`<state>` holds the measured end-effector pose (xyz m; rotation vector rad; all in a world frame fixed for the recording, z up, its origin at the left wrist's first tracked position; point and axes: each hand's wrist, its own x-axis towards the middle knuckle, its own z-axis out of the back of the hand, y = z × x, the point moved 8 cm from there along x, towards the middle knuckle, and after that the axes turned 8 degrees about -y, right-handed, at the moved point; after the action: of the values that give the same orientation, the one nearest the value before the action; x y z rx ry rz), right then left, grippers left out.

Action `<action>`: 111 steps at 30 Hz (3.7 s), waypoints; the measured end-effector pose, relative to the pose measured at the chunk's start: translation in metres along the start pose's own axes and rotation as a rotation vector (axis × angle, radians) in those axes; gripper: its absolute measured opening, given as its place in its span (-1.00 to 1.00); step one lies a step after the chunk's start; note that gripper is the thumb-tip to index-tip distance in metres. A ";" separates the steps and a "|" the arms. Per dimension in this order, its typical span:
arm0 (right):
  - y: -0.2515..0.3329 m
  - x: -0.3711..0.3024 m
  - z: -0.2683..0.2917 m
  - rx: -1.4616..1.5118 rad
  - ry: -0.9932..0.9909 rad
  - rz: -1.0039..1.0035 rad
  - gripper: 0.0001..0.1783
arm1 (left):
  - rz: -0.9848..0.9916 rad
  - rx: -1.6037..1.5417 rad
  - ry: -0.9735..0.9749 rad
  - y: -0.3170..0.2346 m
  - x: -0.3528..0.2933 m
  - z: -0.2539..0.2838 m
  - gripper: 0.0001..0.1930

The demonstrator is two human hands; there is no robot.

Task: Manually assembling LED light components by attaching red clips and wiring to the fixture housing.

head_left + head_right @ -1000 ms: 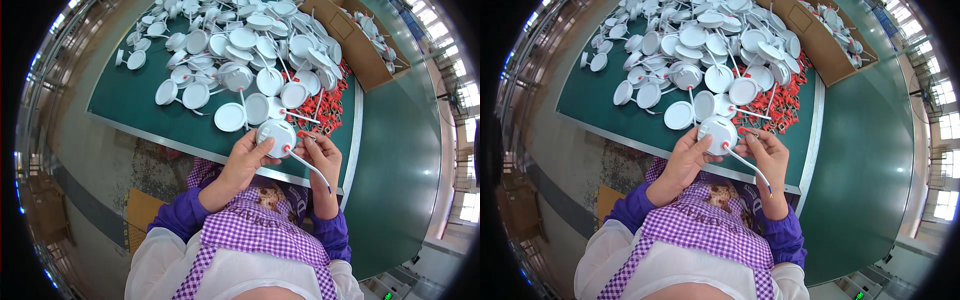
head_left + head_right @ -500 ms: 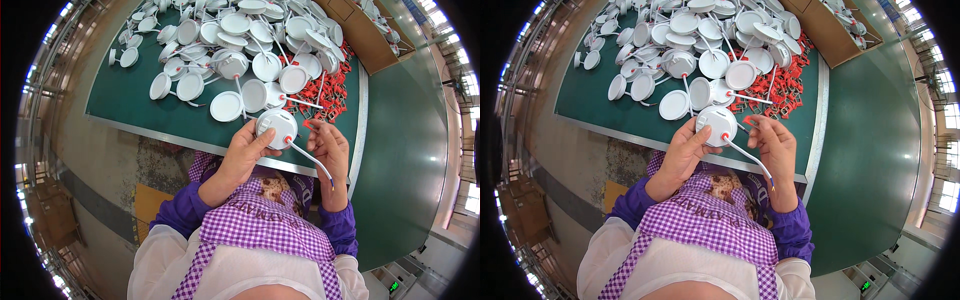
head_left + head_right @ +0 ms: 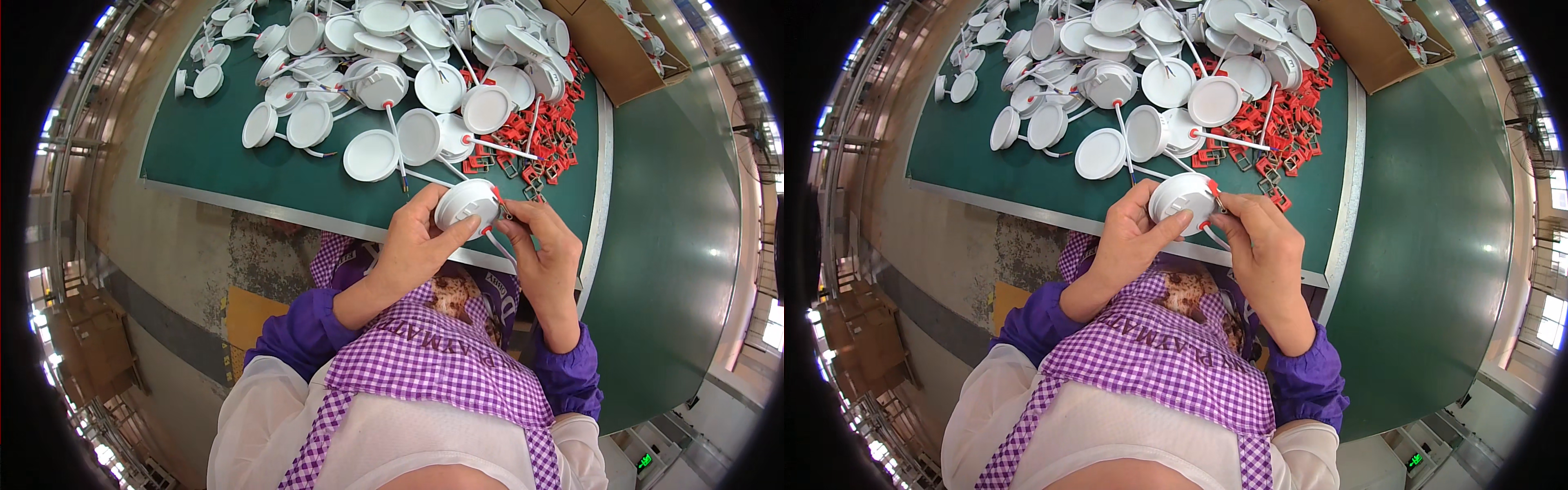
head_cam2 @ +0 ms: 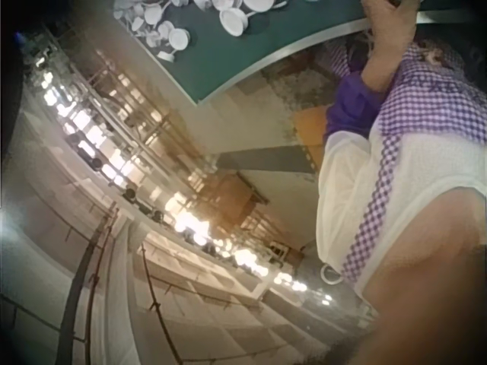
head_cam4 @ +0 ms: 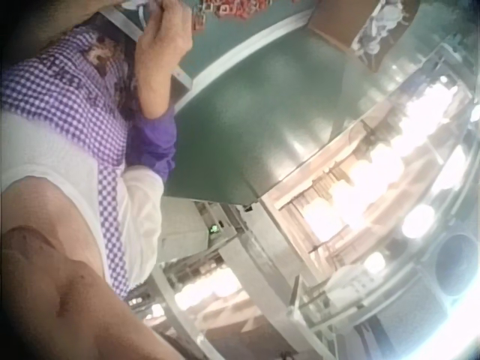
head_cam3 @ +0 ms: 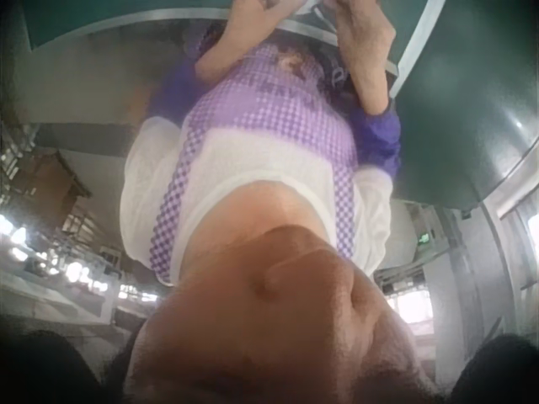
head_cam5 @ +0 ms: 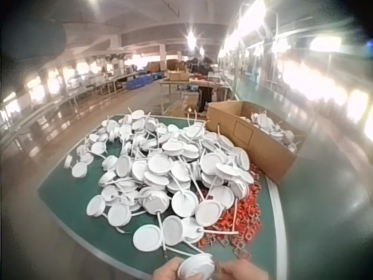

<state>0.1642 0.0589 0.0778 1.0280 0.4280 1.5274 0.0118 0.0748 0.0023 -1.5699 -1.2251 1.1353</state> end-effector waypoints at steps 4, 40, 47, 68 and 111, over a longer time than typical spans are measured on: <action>0.001 -0.006 0.002 -0.013 -0.023 0.003 -0.81 | -0.029 0.070 -0.009 0.001 -0.001 0.000 -0.73; -0.019 -0.041 0.001 0.109 -0.010 -0.071 -0.72 | -0.161 0.273 0.231 0.006 -0.025 -0.020 -0.68; -0.039 -0.052 0.004 0.337 0.069 -0.410 -0.31 | -0.025 0.269 0.326 0.004 -0.033 -0.028 -0.64; -0.068 -0.015 0.013 0.105 0.220 -0.482 -0.62 | 0.247 0.489 0.502 0.019 -0.031 -0.019 -0.56; -0.096 0.024 0.020 -0.470 0.096 0.077 -0.87 | 0.540 -0.364 0.059 0.045 -0.025 -0.007 -0.61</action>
<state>0.2395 0.0990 0.0247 0.6110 0.0844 1.6480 0.0267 0.0416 -0.0352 -2.2892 -1.0332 1.2238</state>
